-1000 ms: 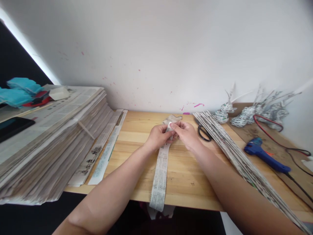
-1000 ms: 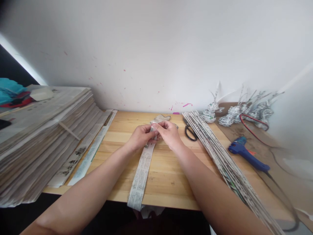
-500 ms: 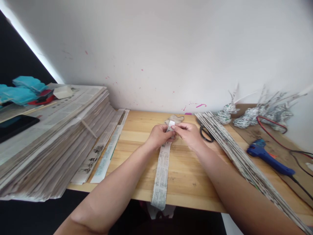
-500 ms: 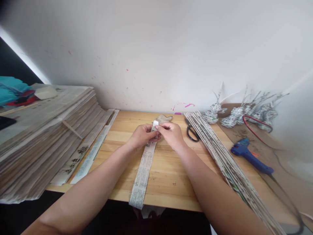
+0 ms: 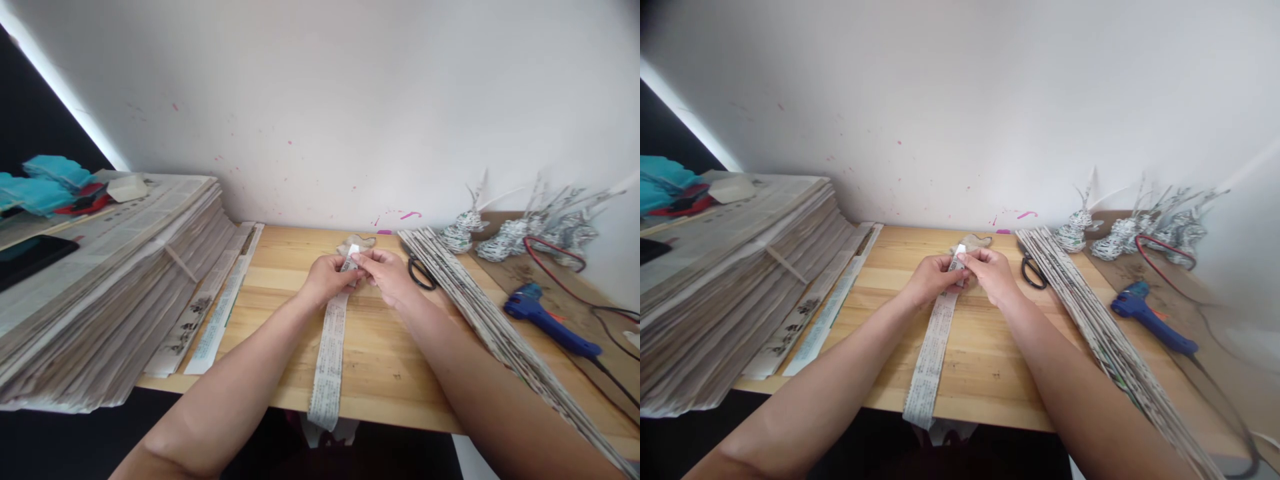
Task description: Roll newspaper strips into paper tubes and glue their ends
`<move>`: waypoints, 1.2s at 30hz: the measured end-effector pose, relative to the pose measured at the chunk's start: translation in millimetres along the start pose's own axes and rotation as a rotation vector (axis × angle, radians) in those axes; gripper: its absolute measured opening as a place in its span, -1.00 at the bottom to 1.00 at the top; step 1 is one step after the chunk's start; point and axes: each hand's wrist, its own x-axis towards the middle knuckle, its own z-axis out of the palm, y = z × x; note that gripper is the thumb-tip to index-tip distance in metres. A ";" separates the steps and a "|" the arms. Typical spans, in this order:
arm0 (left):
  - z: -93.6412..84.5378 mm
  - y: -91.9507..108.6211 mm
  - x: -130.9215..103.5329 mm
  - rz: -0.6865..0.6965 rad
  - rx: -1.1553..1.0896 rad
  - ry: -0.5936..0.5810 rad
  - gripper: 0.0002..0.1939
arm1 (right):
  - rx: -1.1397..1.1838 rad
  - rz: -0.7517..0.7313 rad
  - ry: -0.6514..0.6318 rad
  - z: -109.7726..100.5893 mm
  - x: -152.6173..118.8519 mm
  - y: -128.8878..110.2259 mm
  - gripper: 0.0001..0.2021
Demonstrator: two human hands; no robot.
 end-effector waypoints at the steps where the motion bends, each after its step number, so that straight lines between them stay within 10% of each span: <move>1: 0.3 0.1 -0.4 0.004 0.014 0.014 -0.75 | 0.004 -0.004 0.002 1.0 -0.7 -0.2 -0.65; 36: 1.4 5.1 -3.9 -0.095 -0.083 -0.059 -0.64 | -0.038 -0.025 -0.073 -2.3 -1.4 -0.3 -0.65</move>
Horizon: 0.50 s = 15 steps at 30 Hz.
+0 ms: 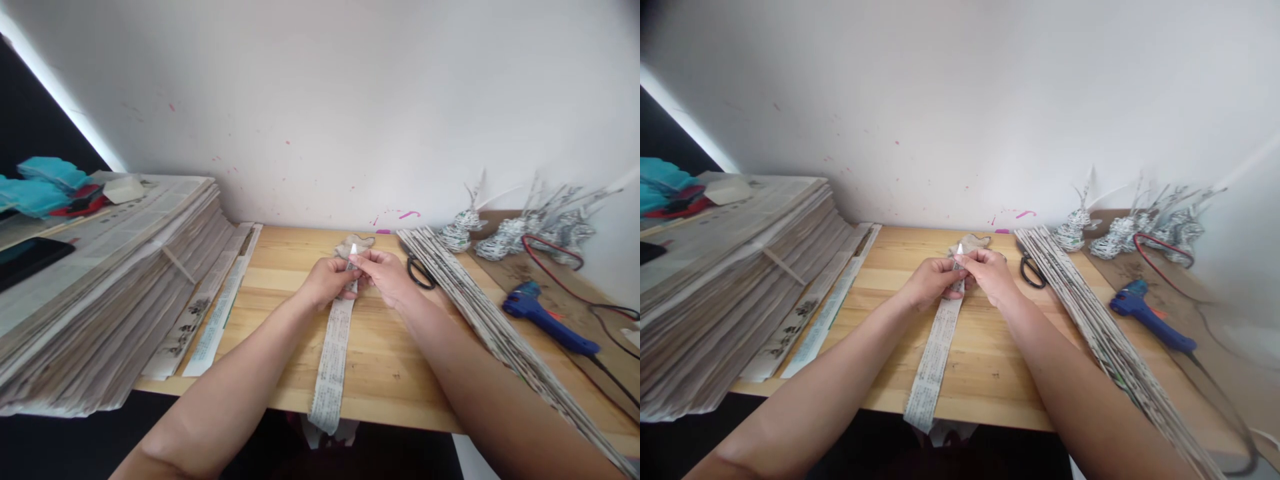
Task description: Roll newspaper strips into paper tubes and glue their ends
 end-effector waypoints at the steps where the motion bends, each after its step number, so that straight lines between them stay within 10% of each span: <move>1: -0.3 0.1 -0.1 -0.008 -0.010 -0.001 -0.65 | -0.014 -0.016 -0.011 -0.6 -0.1 0.1 -0.66; 15: -4.8 -6.5 5.2 -0.011 -0.067 -0.023 -0.70 | -0.237 -0.092 -0.071 -14.3 3.4 -0.9 -0.74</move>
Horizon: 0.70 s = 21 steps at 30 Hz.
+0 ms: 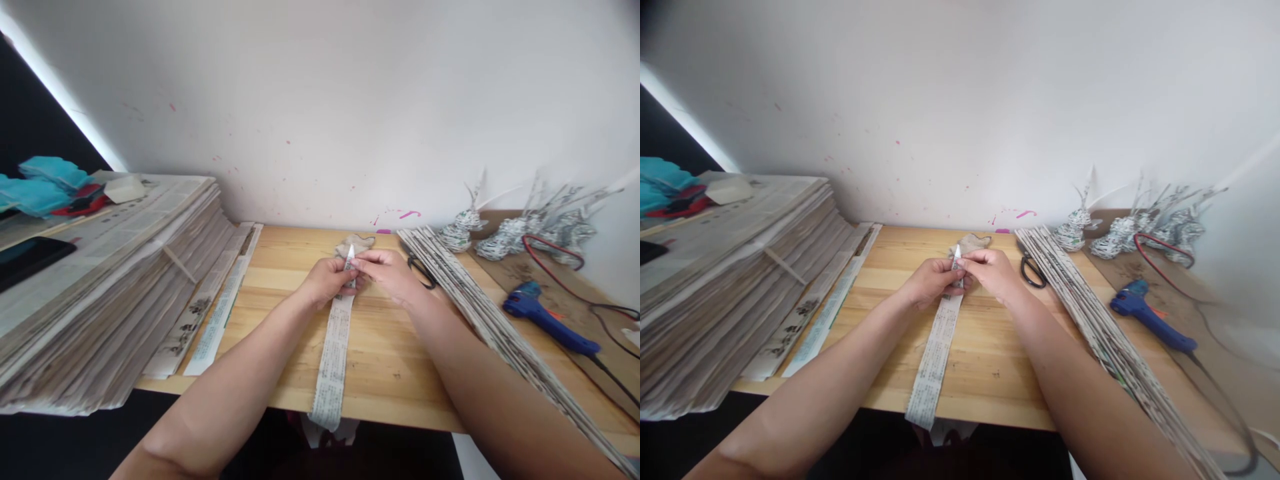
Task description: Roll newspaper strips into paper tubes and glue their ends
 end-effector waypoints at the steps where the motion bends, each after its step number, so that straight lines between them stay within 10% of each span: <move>1: 0.0 -0.5 0.3 -0.002 -0.004 0.003 -0.70 | -0.003 0.003 0.018 0.8 0.1 0.3 -0.75; 21: 5.5 -0.4 0.9 -0.026 0.072 0.142 -0.66 | 0.066 -0.028 0.062 9.5 1.3 5.0 -0.71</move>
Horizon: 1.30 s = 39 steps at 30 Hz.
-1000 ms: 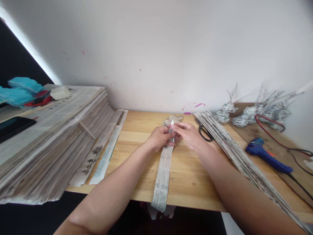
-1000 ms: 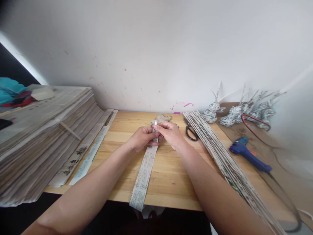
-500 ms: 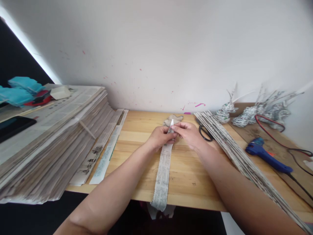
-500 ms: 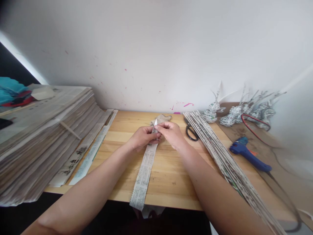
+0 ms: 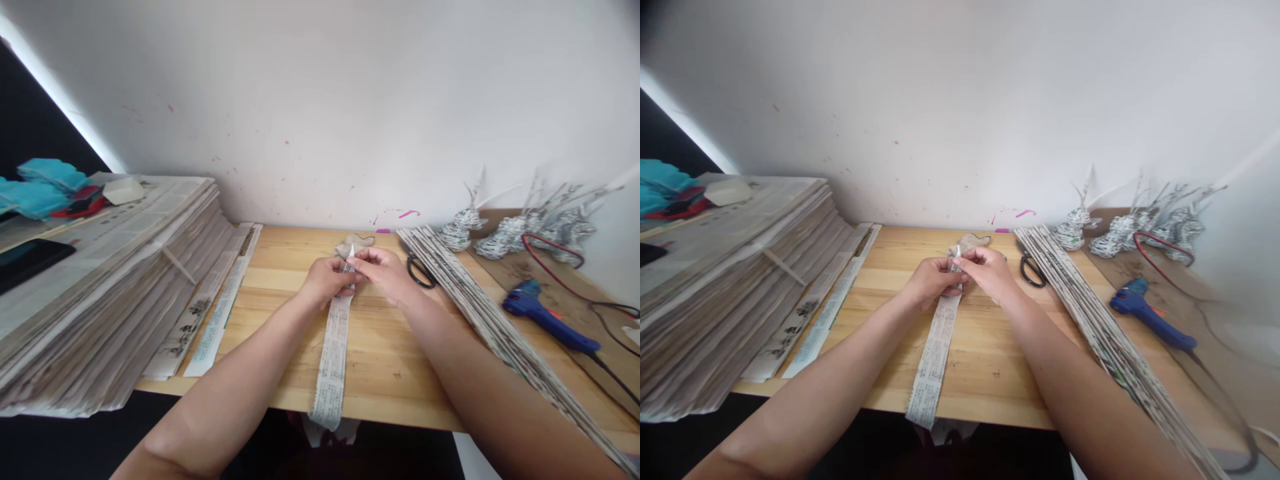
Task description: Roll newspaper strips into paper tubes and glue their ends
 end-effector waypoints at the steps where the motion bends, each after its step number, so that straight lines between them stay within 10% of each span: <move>1: 0.0 -0.2 0.1 -0.003 -0.003 -0.001 -0.67 | -0.016 -0.013 0.009 0.0 0.3 0.7 -0.72; 28: 0.4 -2.3 -0.2 0.077 -0.019 -0.085 -0.76 | 0.173 0.155 0.057 1.5 0.2 -5.6 -0.67; 39: 0.0 -4.9 -1.6 0.216 0.267 0.048 -0.76 | 0.064 0.030 0.077 4.4 -0.9 -2.5 -0.67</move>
